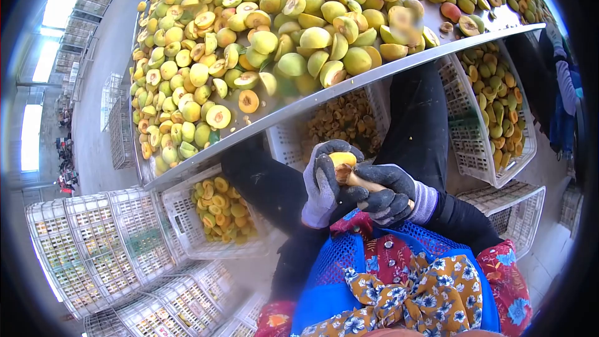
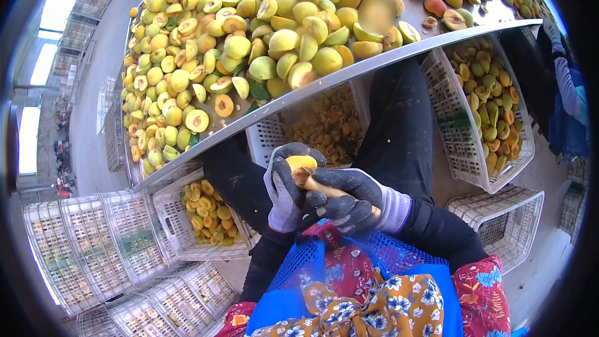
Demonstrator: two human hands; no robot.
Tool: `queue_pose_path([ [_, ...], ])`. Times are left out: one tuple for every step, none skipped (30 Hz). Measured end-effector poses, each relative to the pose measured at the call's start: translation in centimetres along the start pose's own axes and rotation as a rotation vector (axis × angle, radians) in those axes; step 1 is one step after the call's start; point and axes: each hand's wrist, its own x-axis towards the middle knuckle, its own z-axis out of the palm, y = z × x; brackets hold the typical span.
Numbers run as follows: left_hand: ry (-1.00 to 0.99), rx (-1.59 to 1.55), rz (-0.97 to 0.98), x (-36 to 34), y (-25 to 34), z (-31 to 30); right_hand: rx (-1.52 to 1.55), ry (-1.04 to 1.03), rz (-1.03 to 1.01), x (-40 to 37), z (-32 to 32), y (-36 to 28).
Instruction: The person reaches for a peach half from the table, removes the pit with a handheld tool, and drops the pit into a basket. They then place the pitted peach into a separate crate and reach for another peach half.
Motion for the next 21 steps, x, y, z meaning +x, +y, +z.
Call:
queue_pose_path([
  [0.030,-0.045,-0.039,-0.1,-0.2,0.0,-0.044,0.033,-0.032,-0.1,0.0,0.1],
  [0.039,-0.059,-0.056,-0.2,-0.2,0.2,-0.057,0.055,-0.054,0.0,0.1,0.1],
  [0.045,-0.072,-0.069,-0.2,0.0,0.4,-0.070,0.078,-0.076,0.0,0.2,0.1],
  [0.048,-0.082,-0.076,0.2,0.0,0.5,-0.083,0.101,-0.097,0.0,0.3,0.1],
  [0.105,-0.108,-0.094,0.4,-1.0,0.5,-0.076,0.117,-0.118,-0.1,0.2,0.1],
  [0.181,-0.143,-0.104,0.7,-1.2,1.2,-0.064,0.137,-0.133,-0.1,0.0,0.2],
  [0.258,-0.260,-0.176,0.9,-2.0,0.9,-0.091,0.188,-0.176,0.1,0.1,0.2],
  [0.331,-0.378,-0.247,1.1,-2.9,0.3,-0.233,0.228,-0.221,0.1,0.7,0.4],
  [0.490,-0.356,-0.293,1.2,-2.9,-0.6,-0.375,0.265,-0.267,-0.1,1.7,0.7],
  [0.654,-0.334,-0.337,1.2,-2.5,-1.9,-0.518,0.303,-0.307,-0.3,2.2,0.8],
  [0.712,-0.169,-0.266,0.8,-1.6,-3.7,-0.464,0.280,-0.319,-0.7,1.8,0.3],
  [0.747,0.097,-0.096,-0.6,-2.9,-7.3,-0.460,0.260,-0.307,-1.0,1.7,-0.5],
  [0.760,0.576,-0.210,-1.6,2.0,-7.6,-0.492,0.340,-0.335,-1.2,1.7,-1.0],
  [0.778,0.928,-0.174,-3.1,1.8,-11.3,-0.531,0.420,-0.356,-1.4,1.8,-1.7],
  [0.808,1.503,-0.184,-4.0,3.6,-12.8,-0.506,0.431,-0.385,-1.3,1.3,-2.2],
  [0.871,1.750,-0.228,-4.3,4.4,-15.0,-0.454,0.433,-0.376,-1.1,0.7,-2.7],
  [0.884,1.845,-0.249,-4.3,5.2,-16.4,-0.401,0.440,-0.371,-1.0,0.1,-3.1],
  [0.894,1.936,-0.268,-3.0,6.4,-17.1,-0.350,0.449,-0.369,-0.9,-0.5,-3.5],
  [0.858,1.799,-0.188,-1.1,6.9,-18.0,-0.379,0.424,-0.332,-0.8,-0.9,-3.8],
  [0.817,1.658,-0.111,1.2,7.0,-18.6,-0.368,0.452,-0.317,-0.5,-0.8,-3.7],
  [0.764,1.747,-0.139,3.9,6.5,-19.2,-0.357,0.482,-0.305,-0.2,-0.6,-3.6],
])
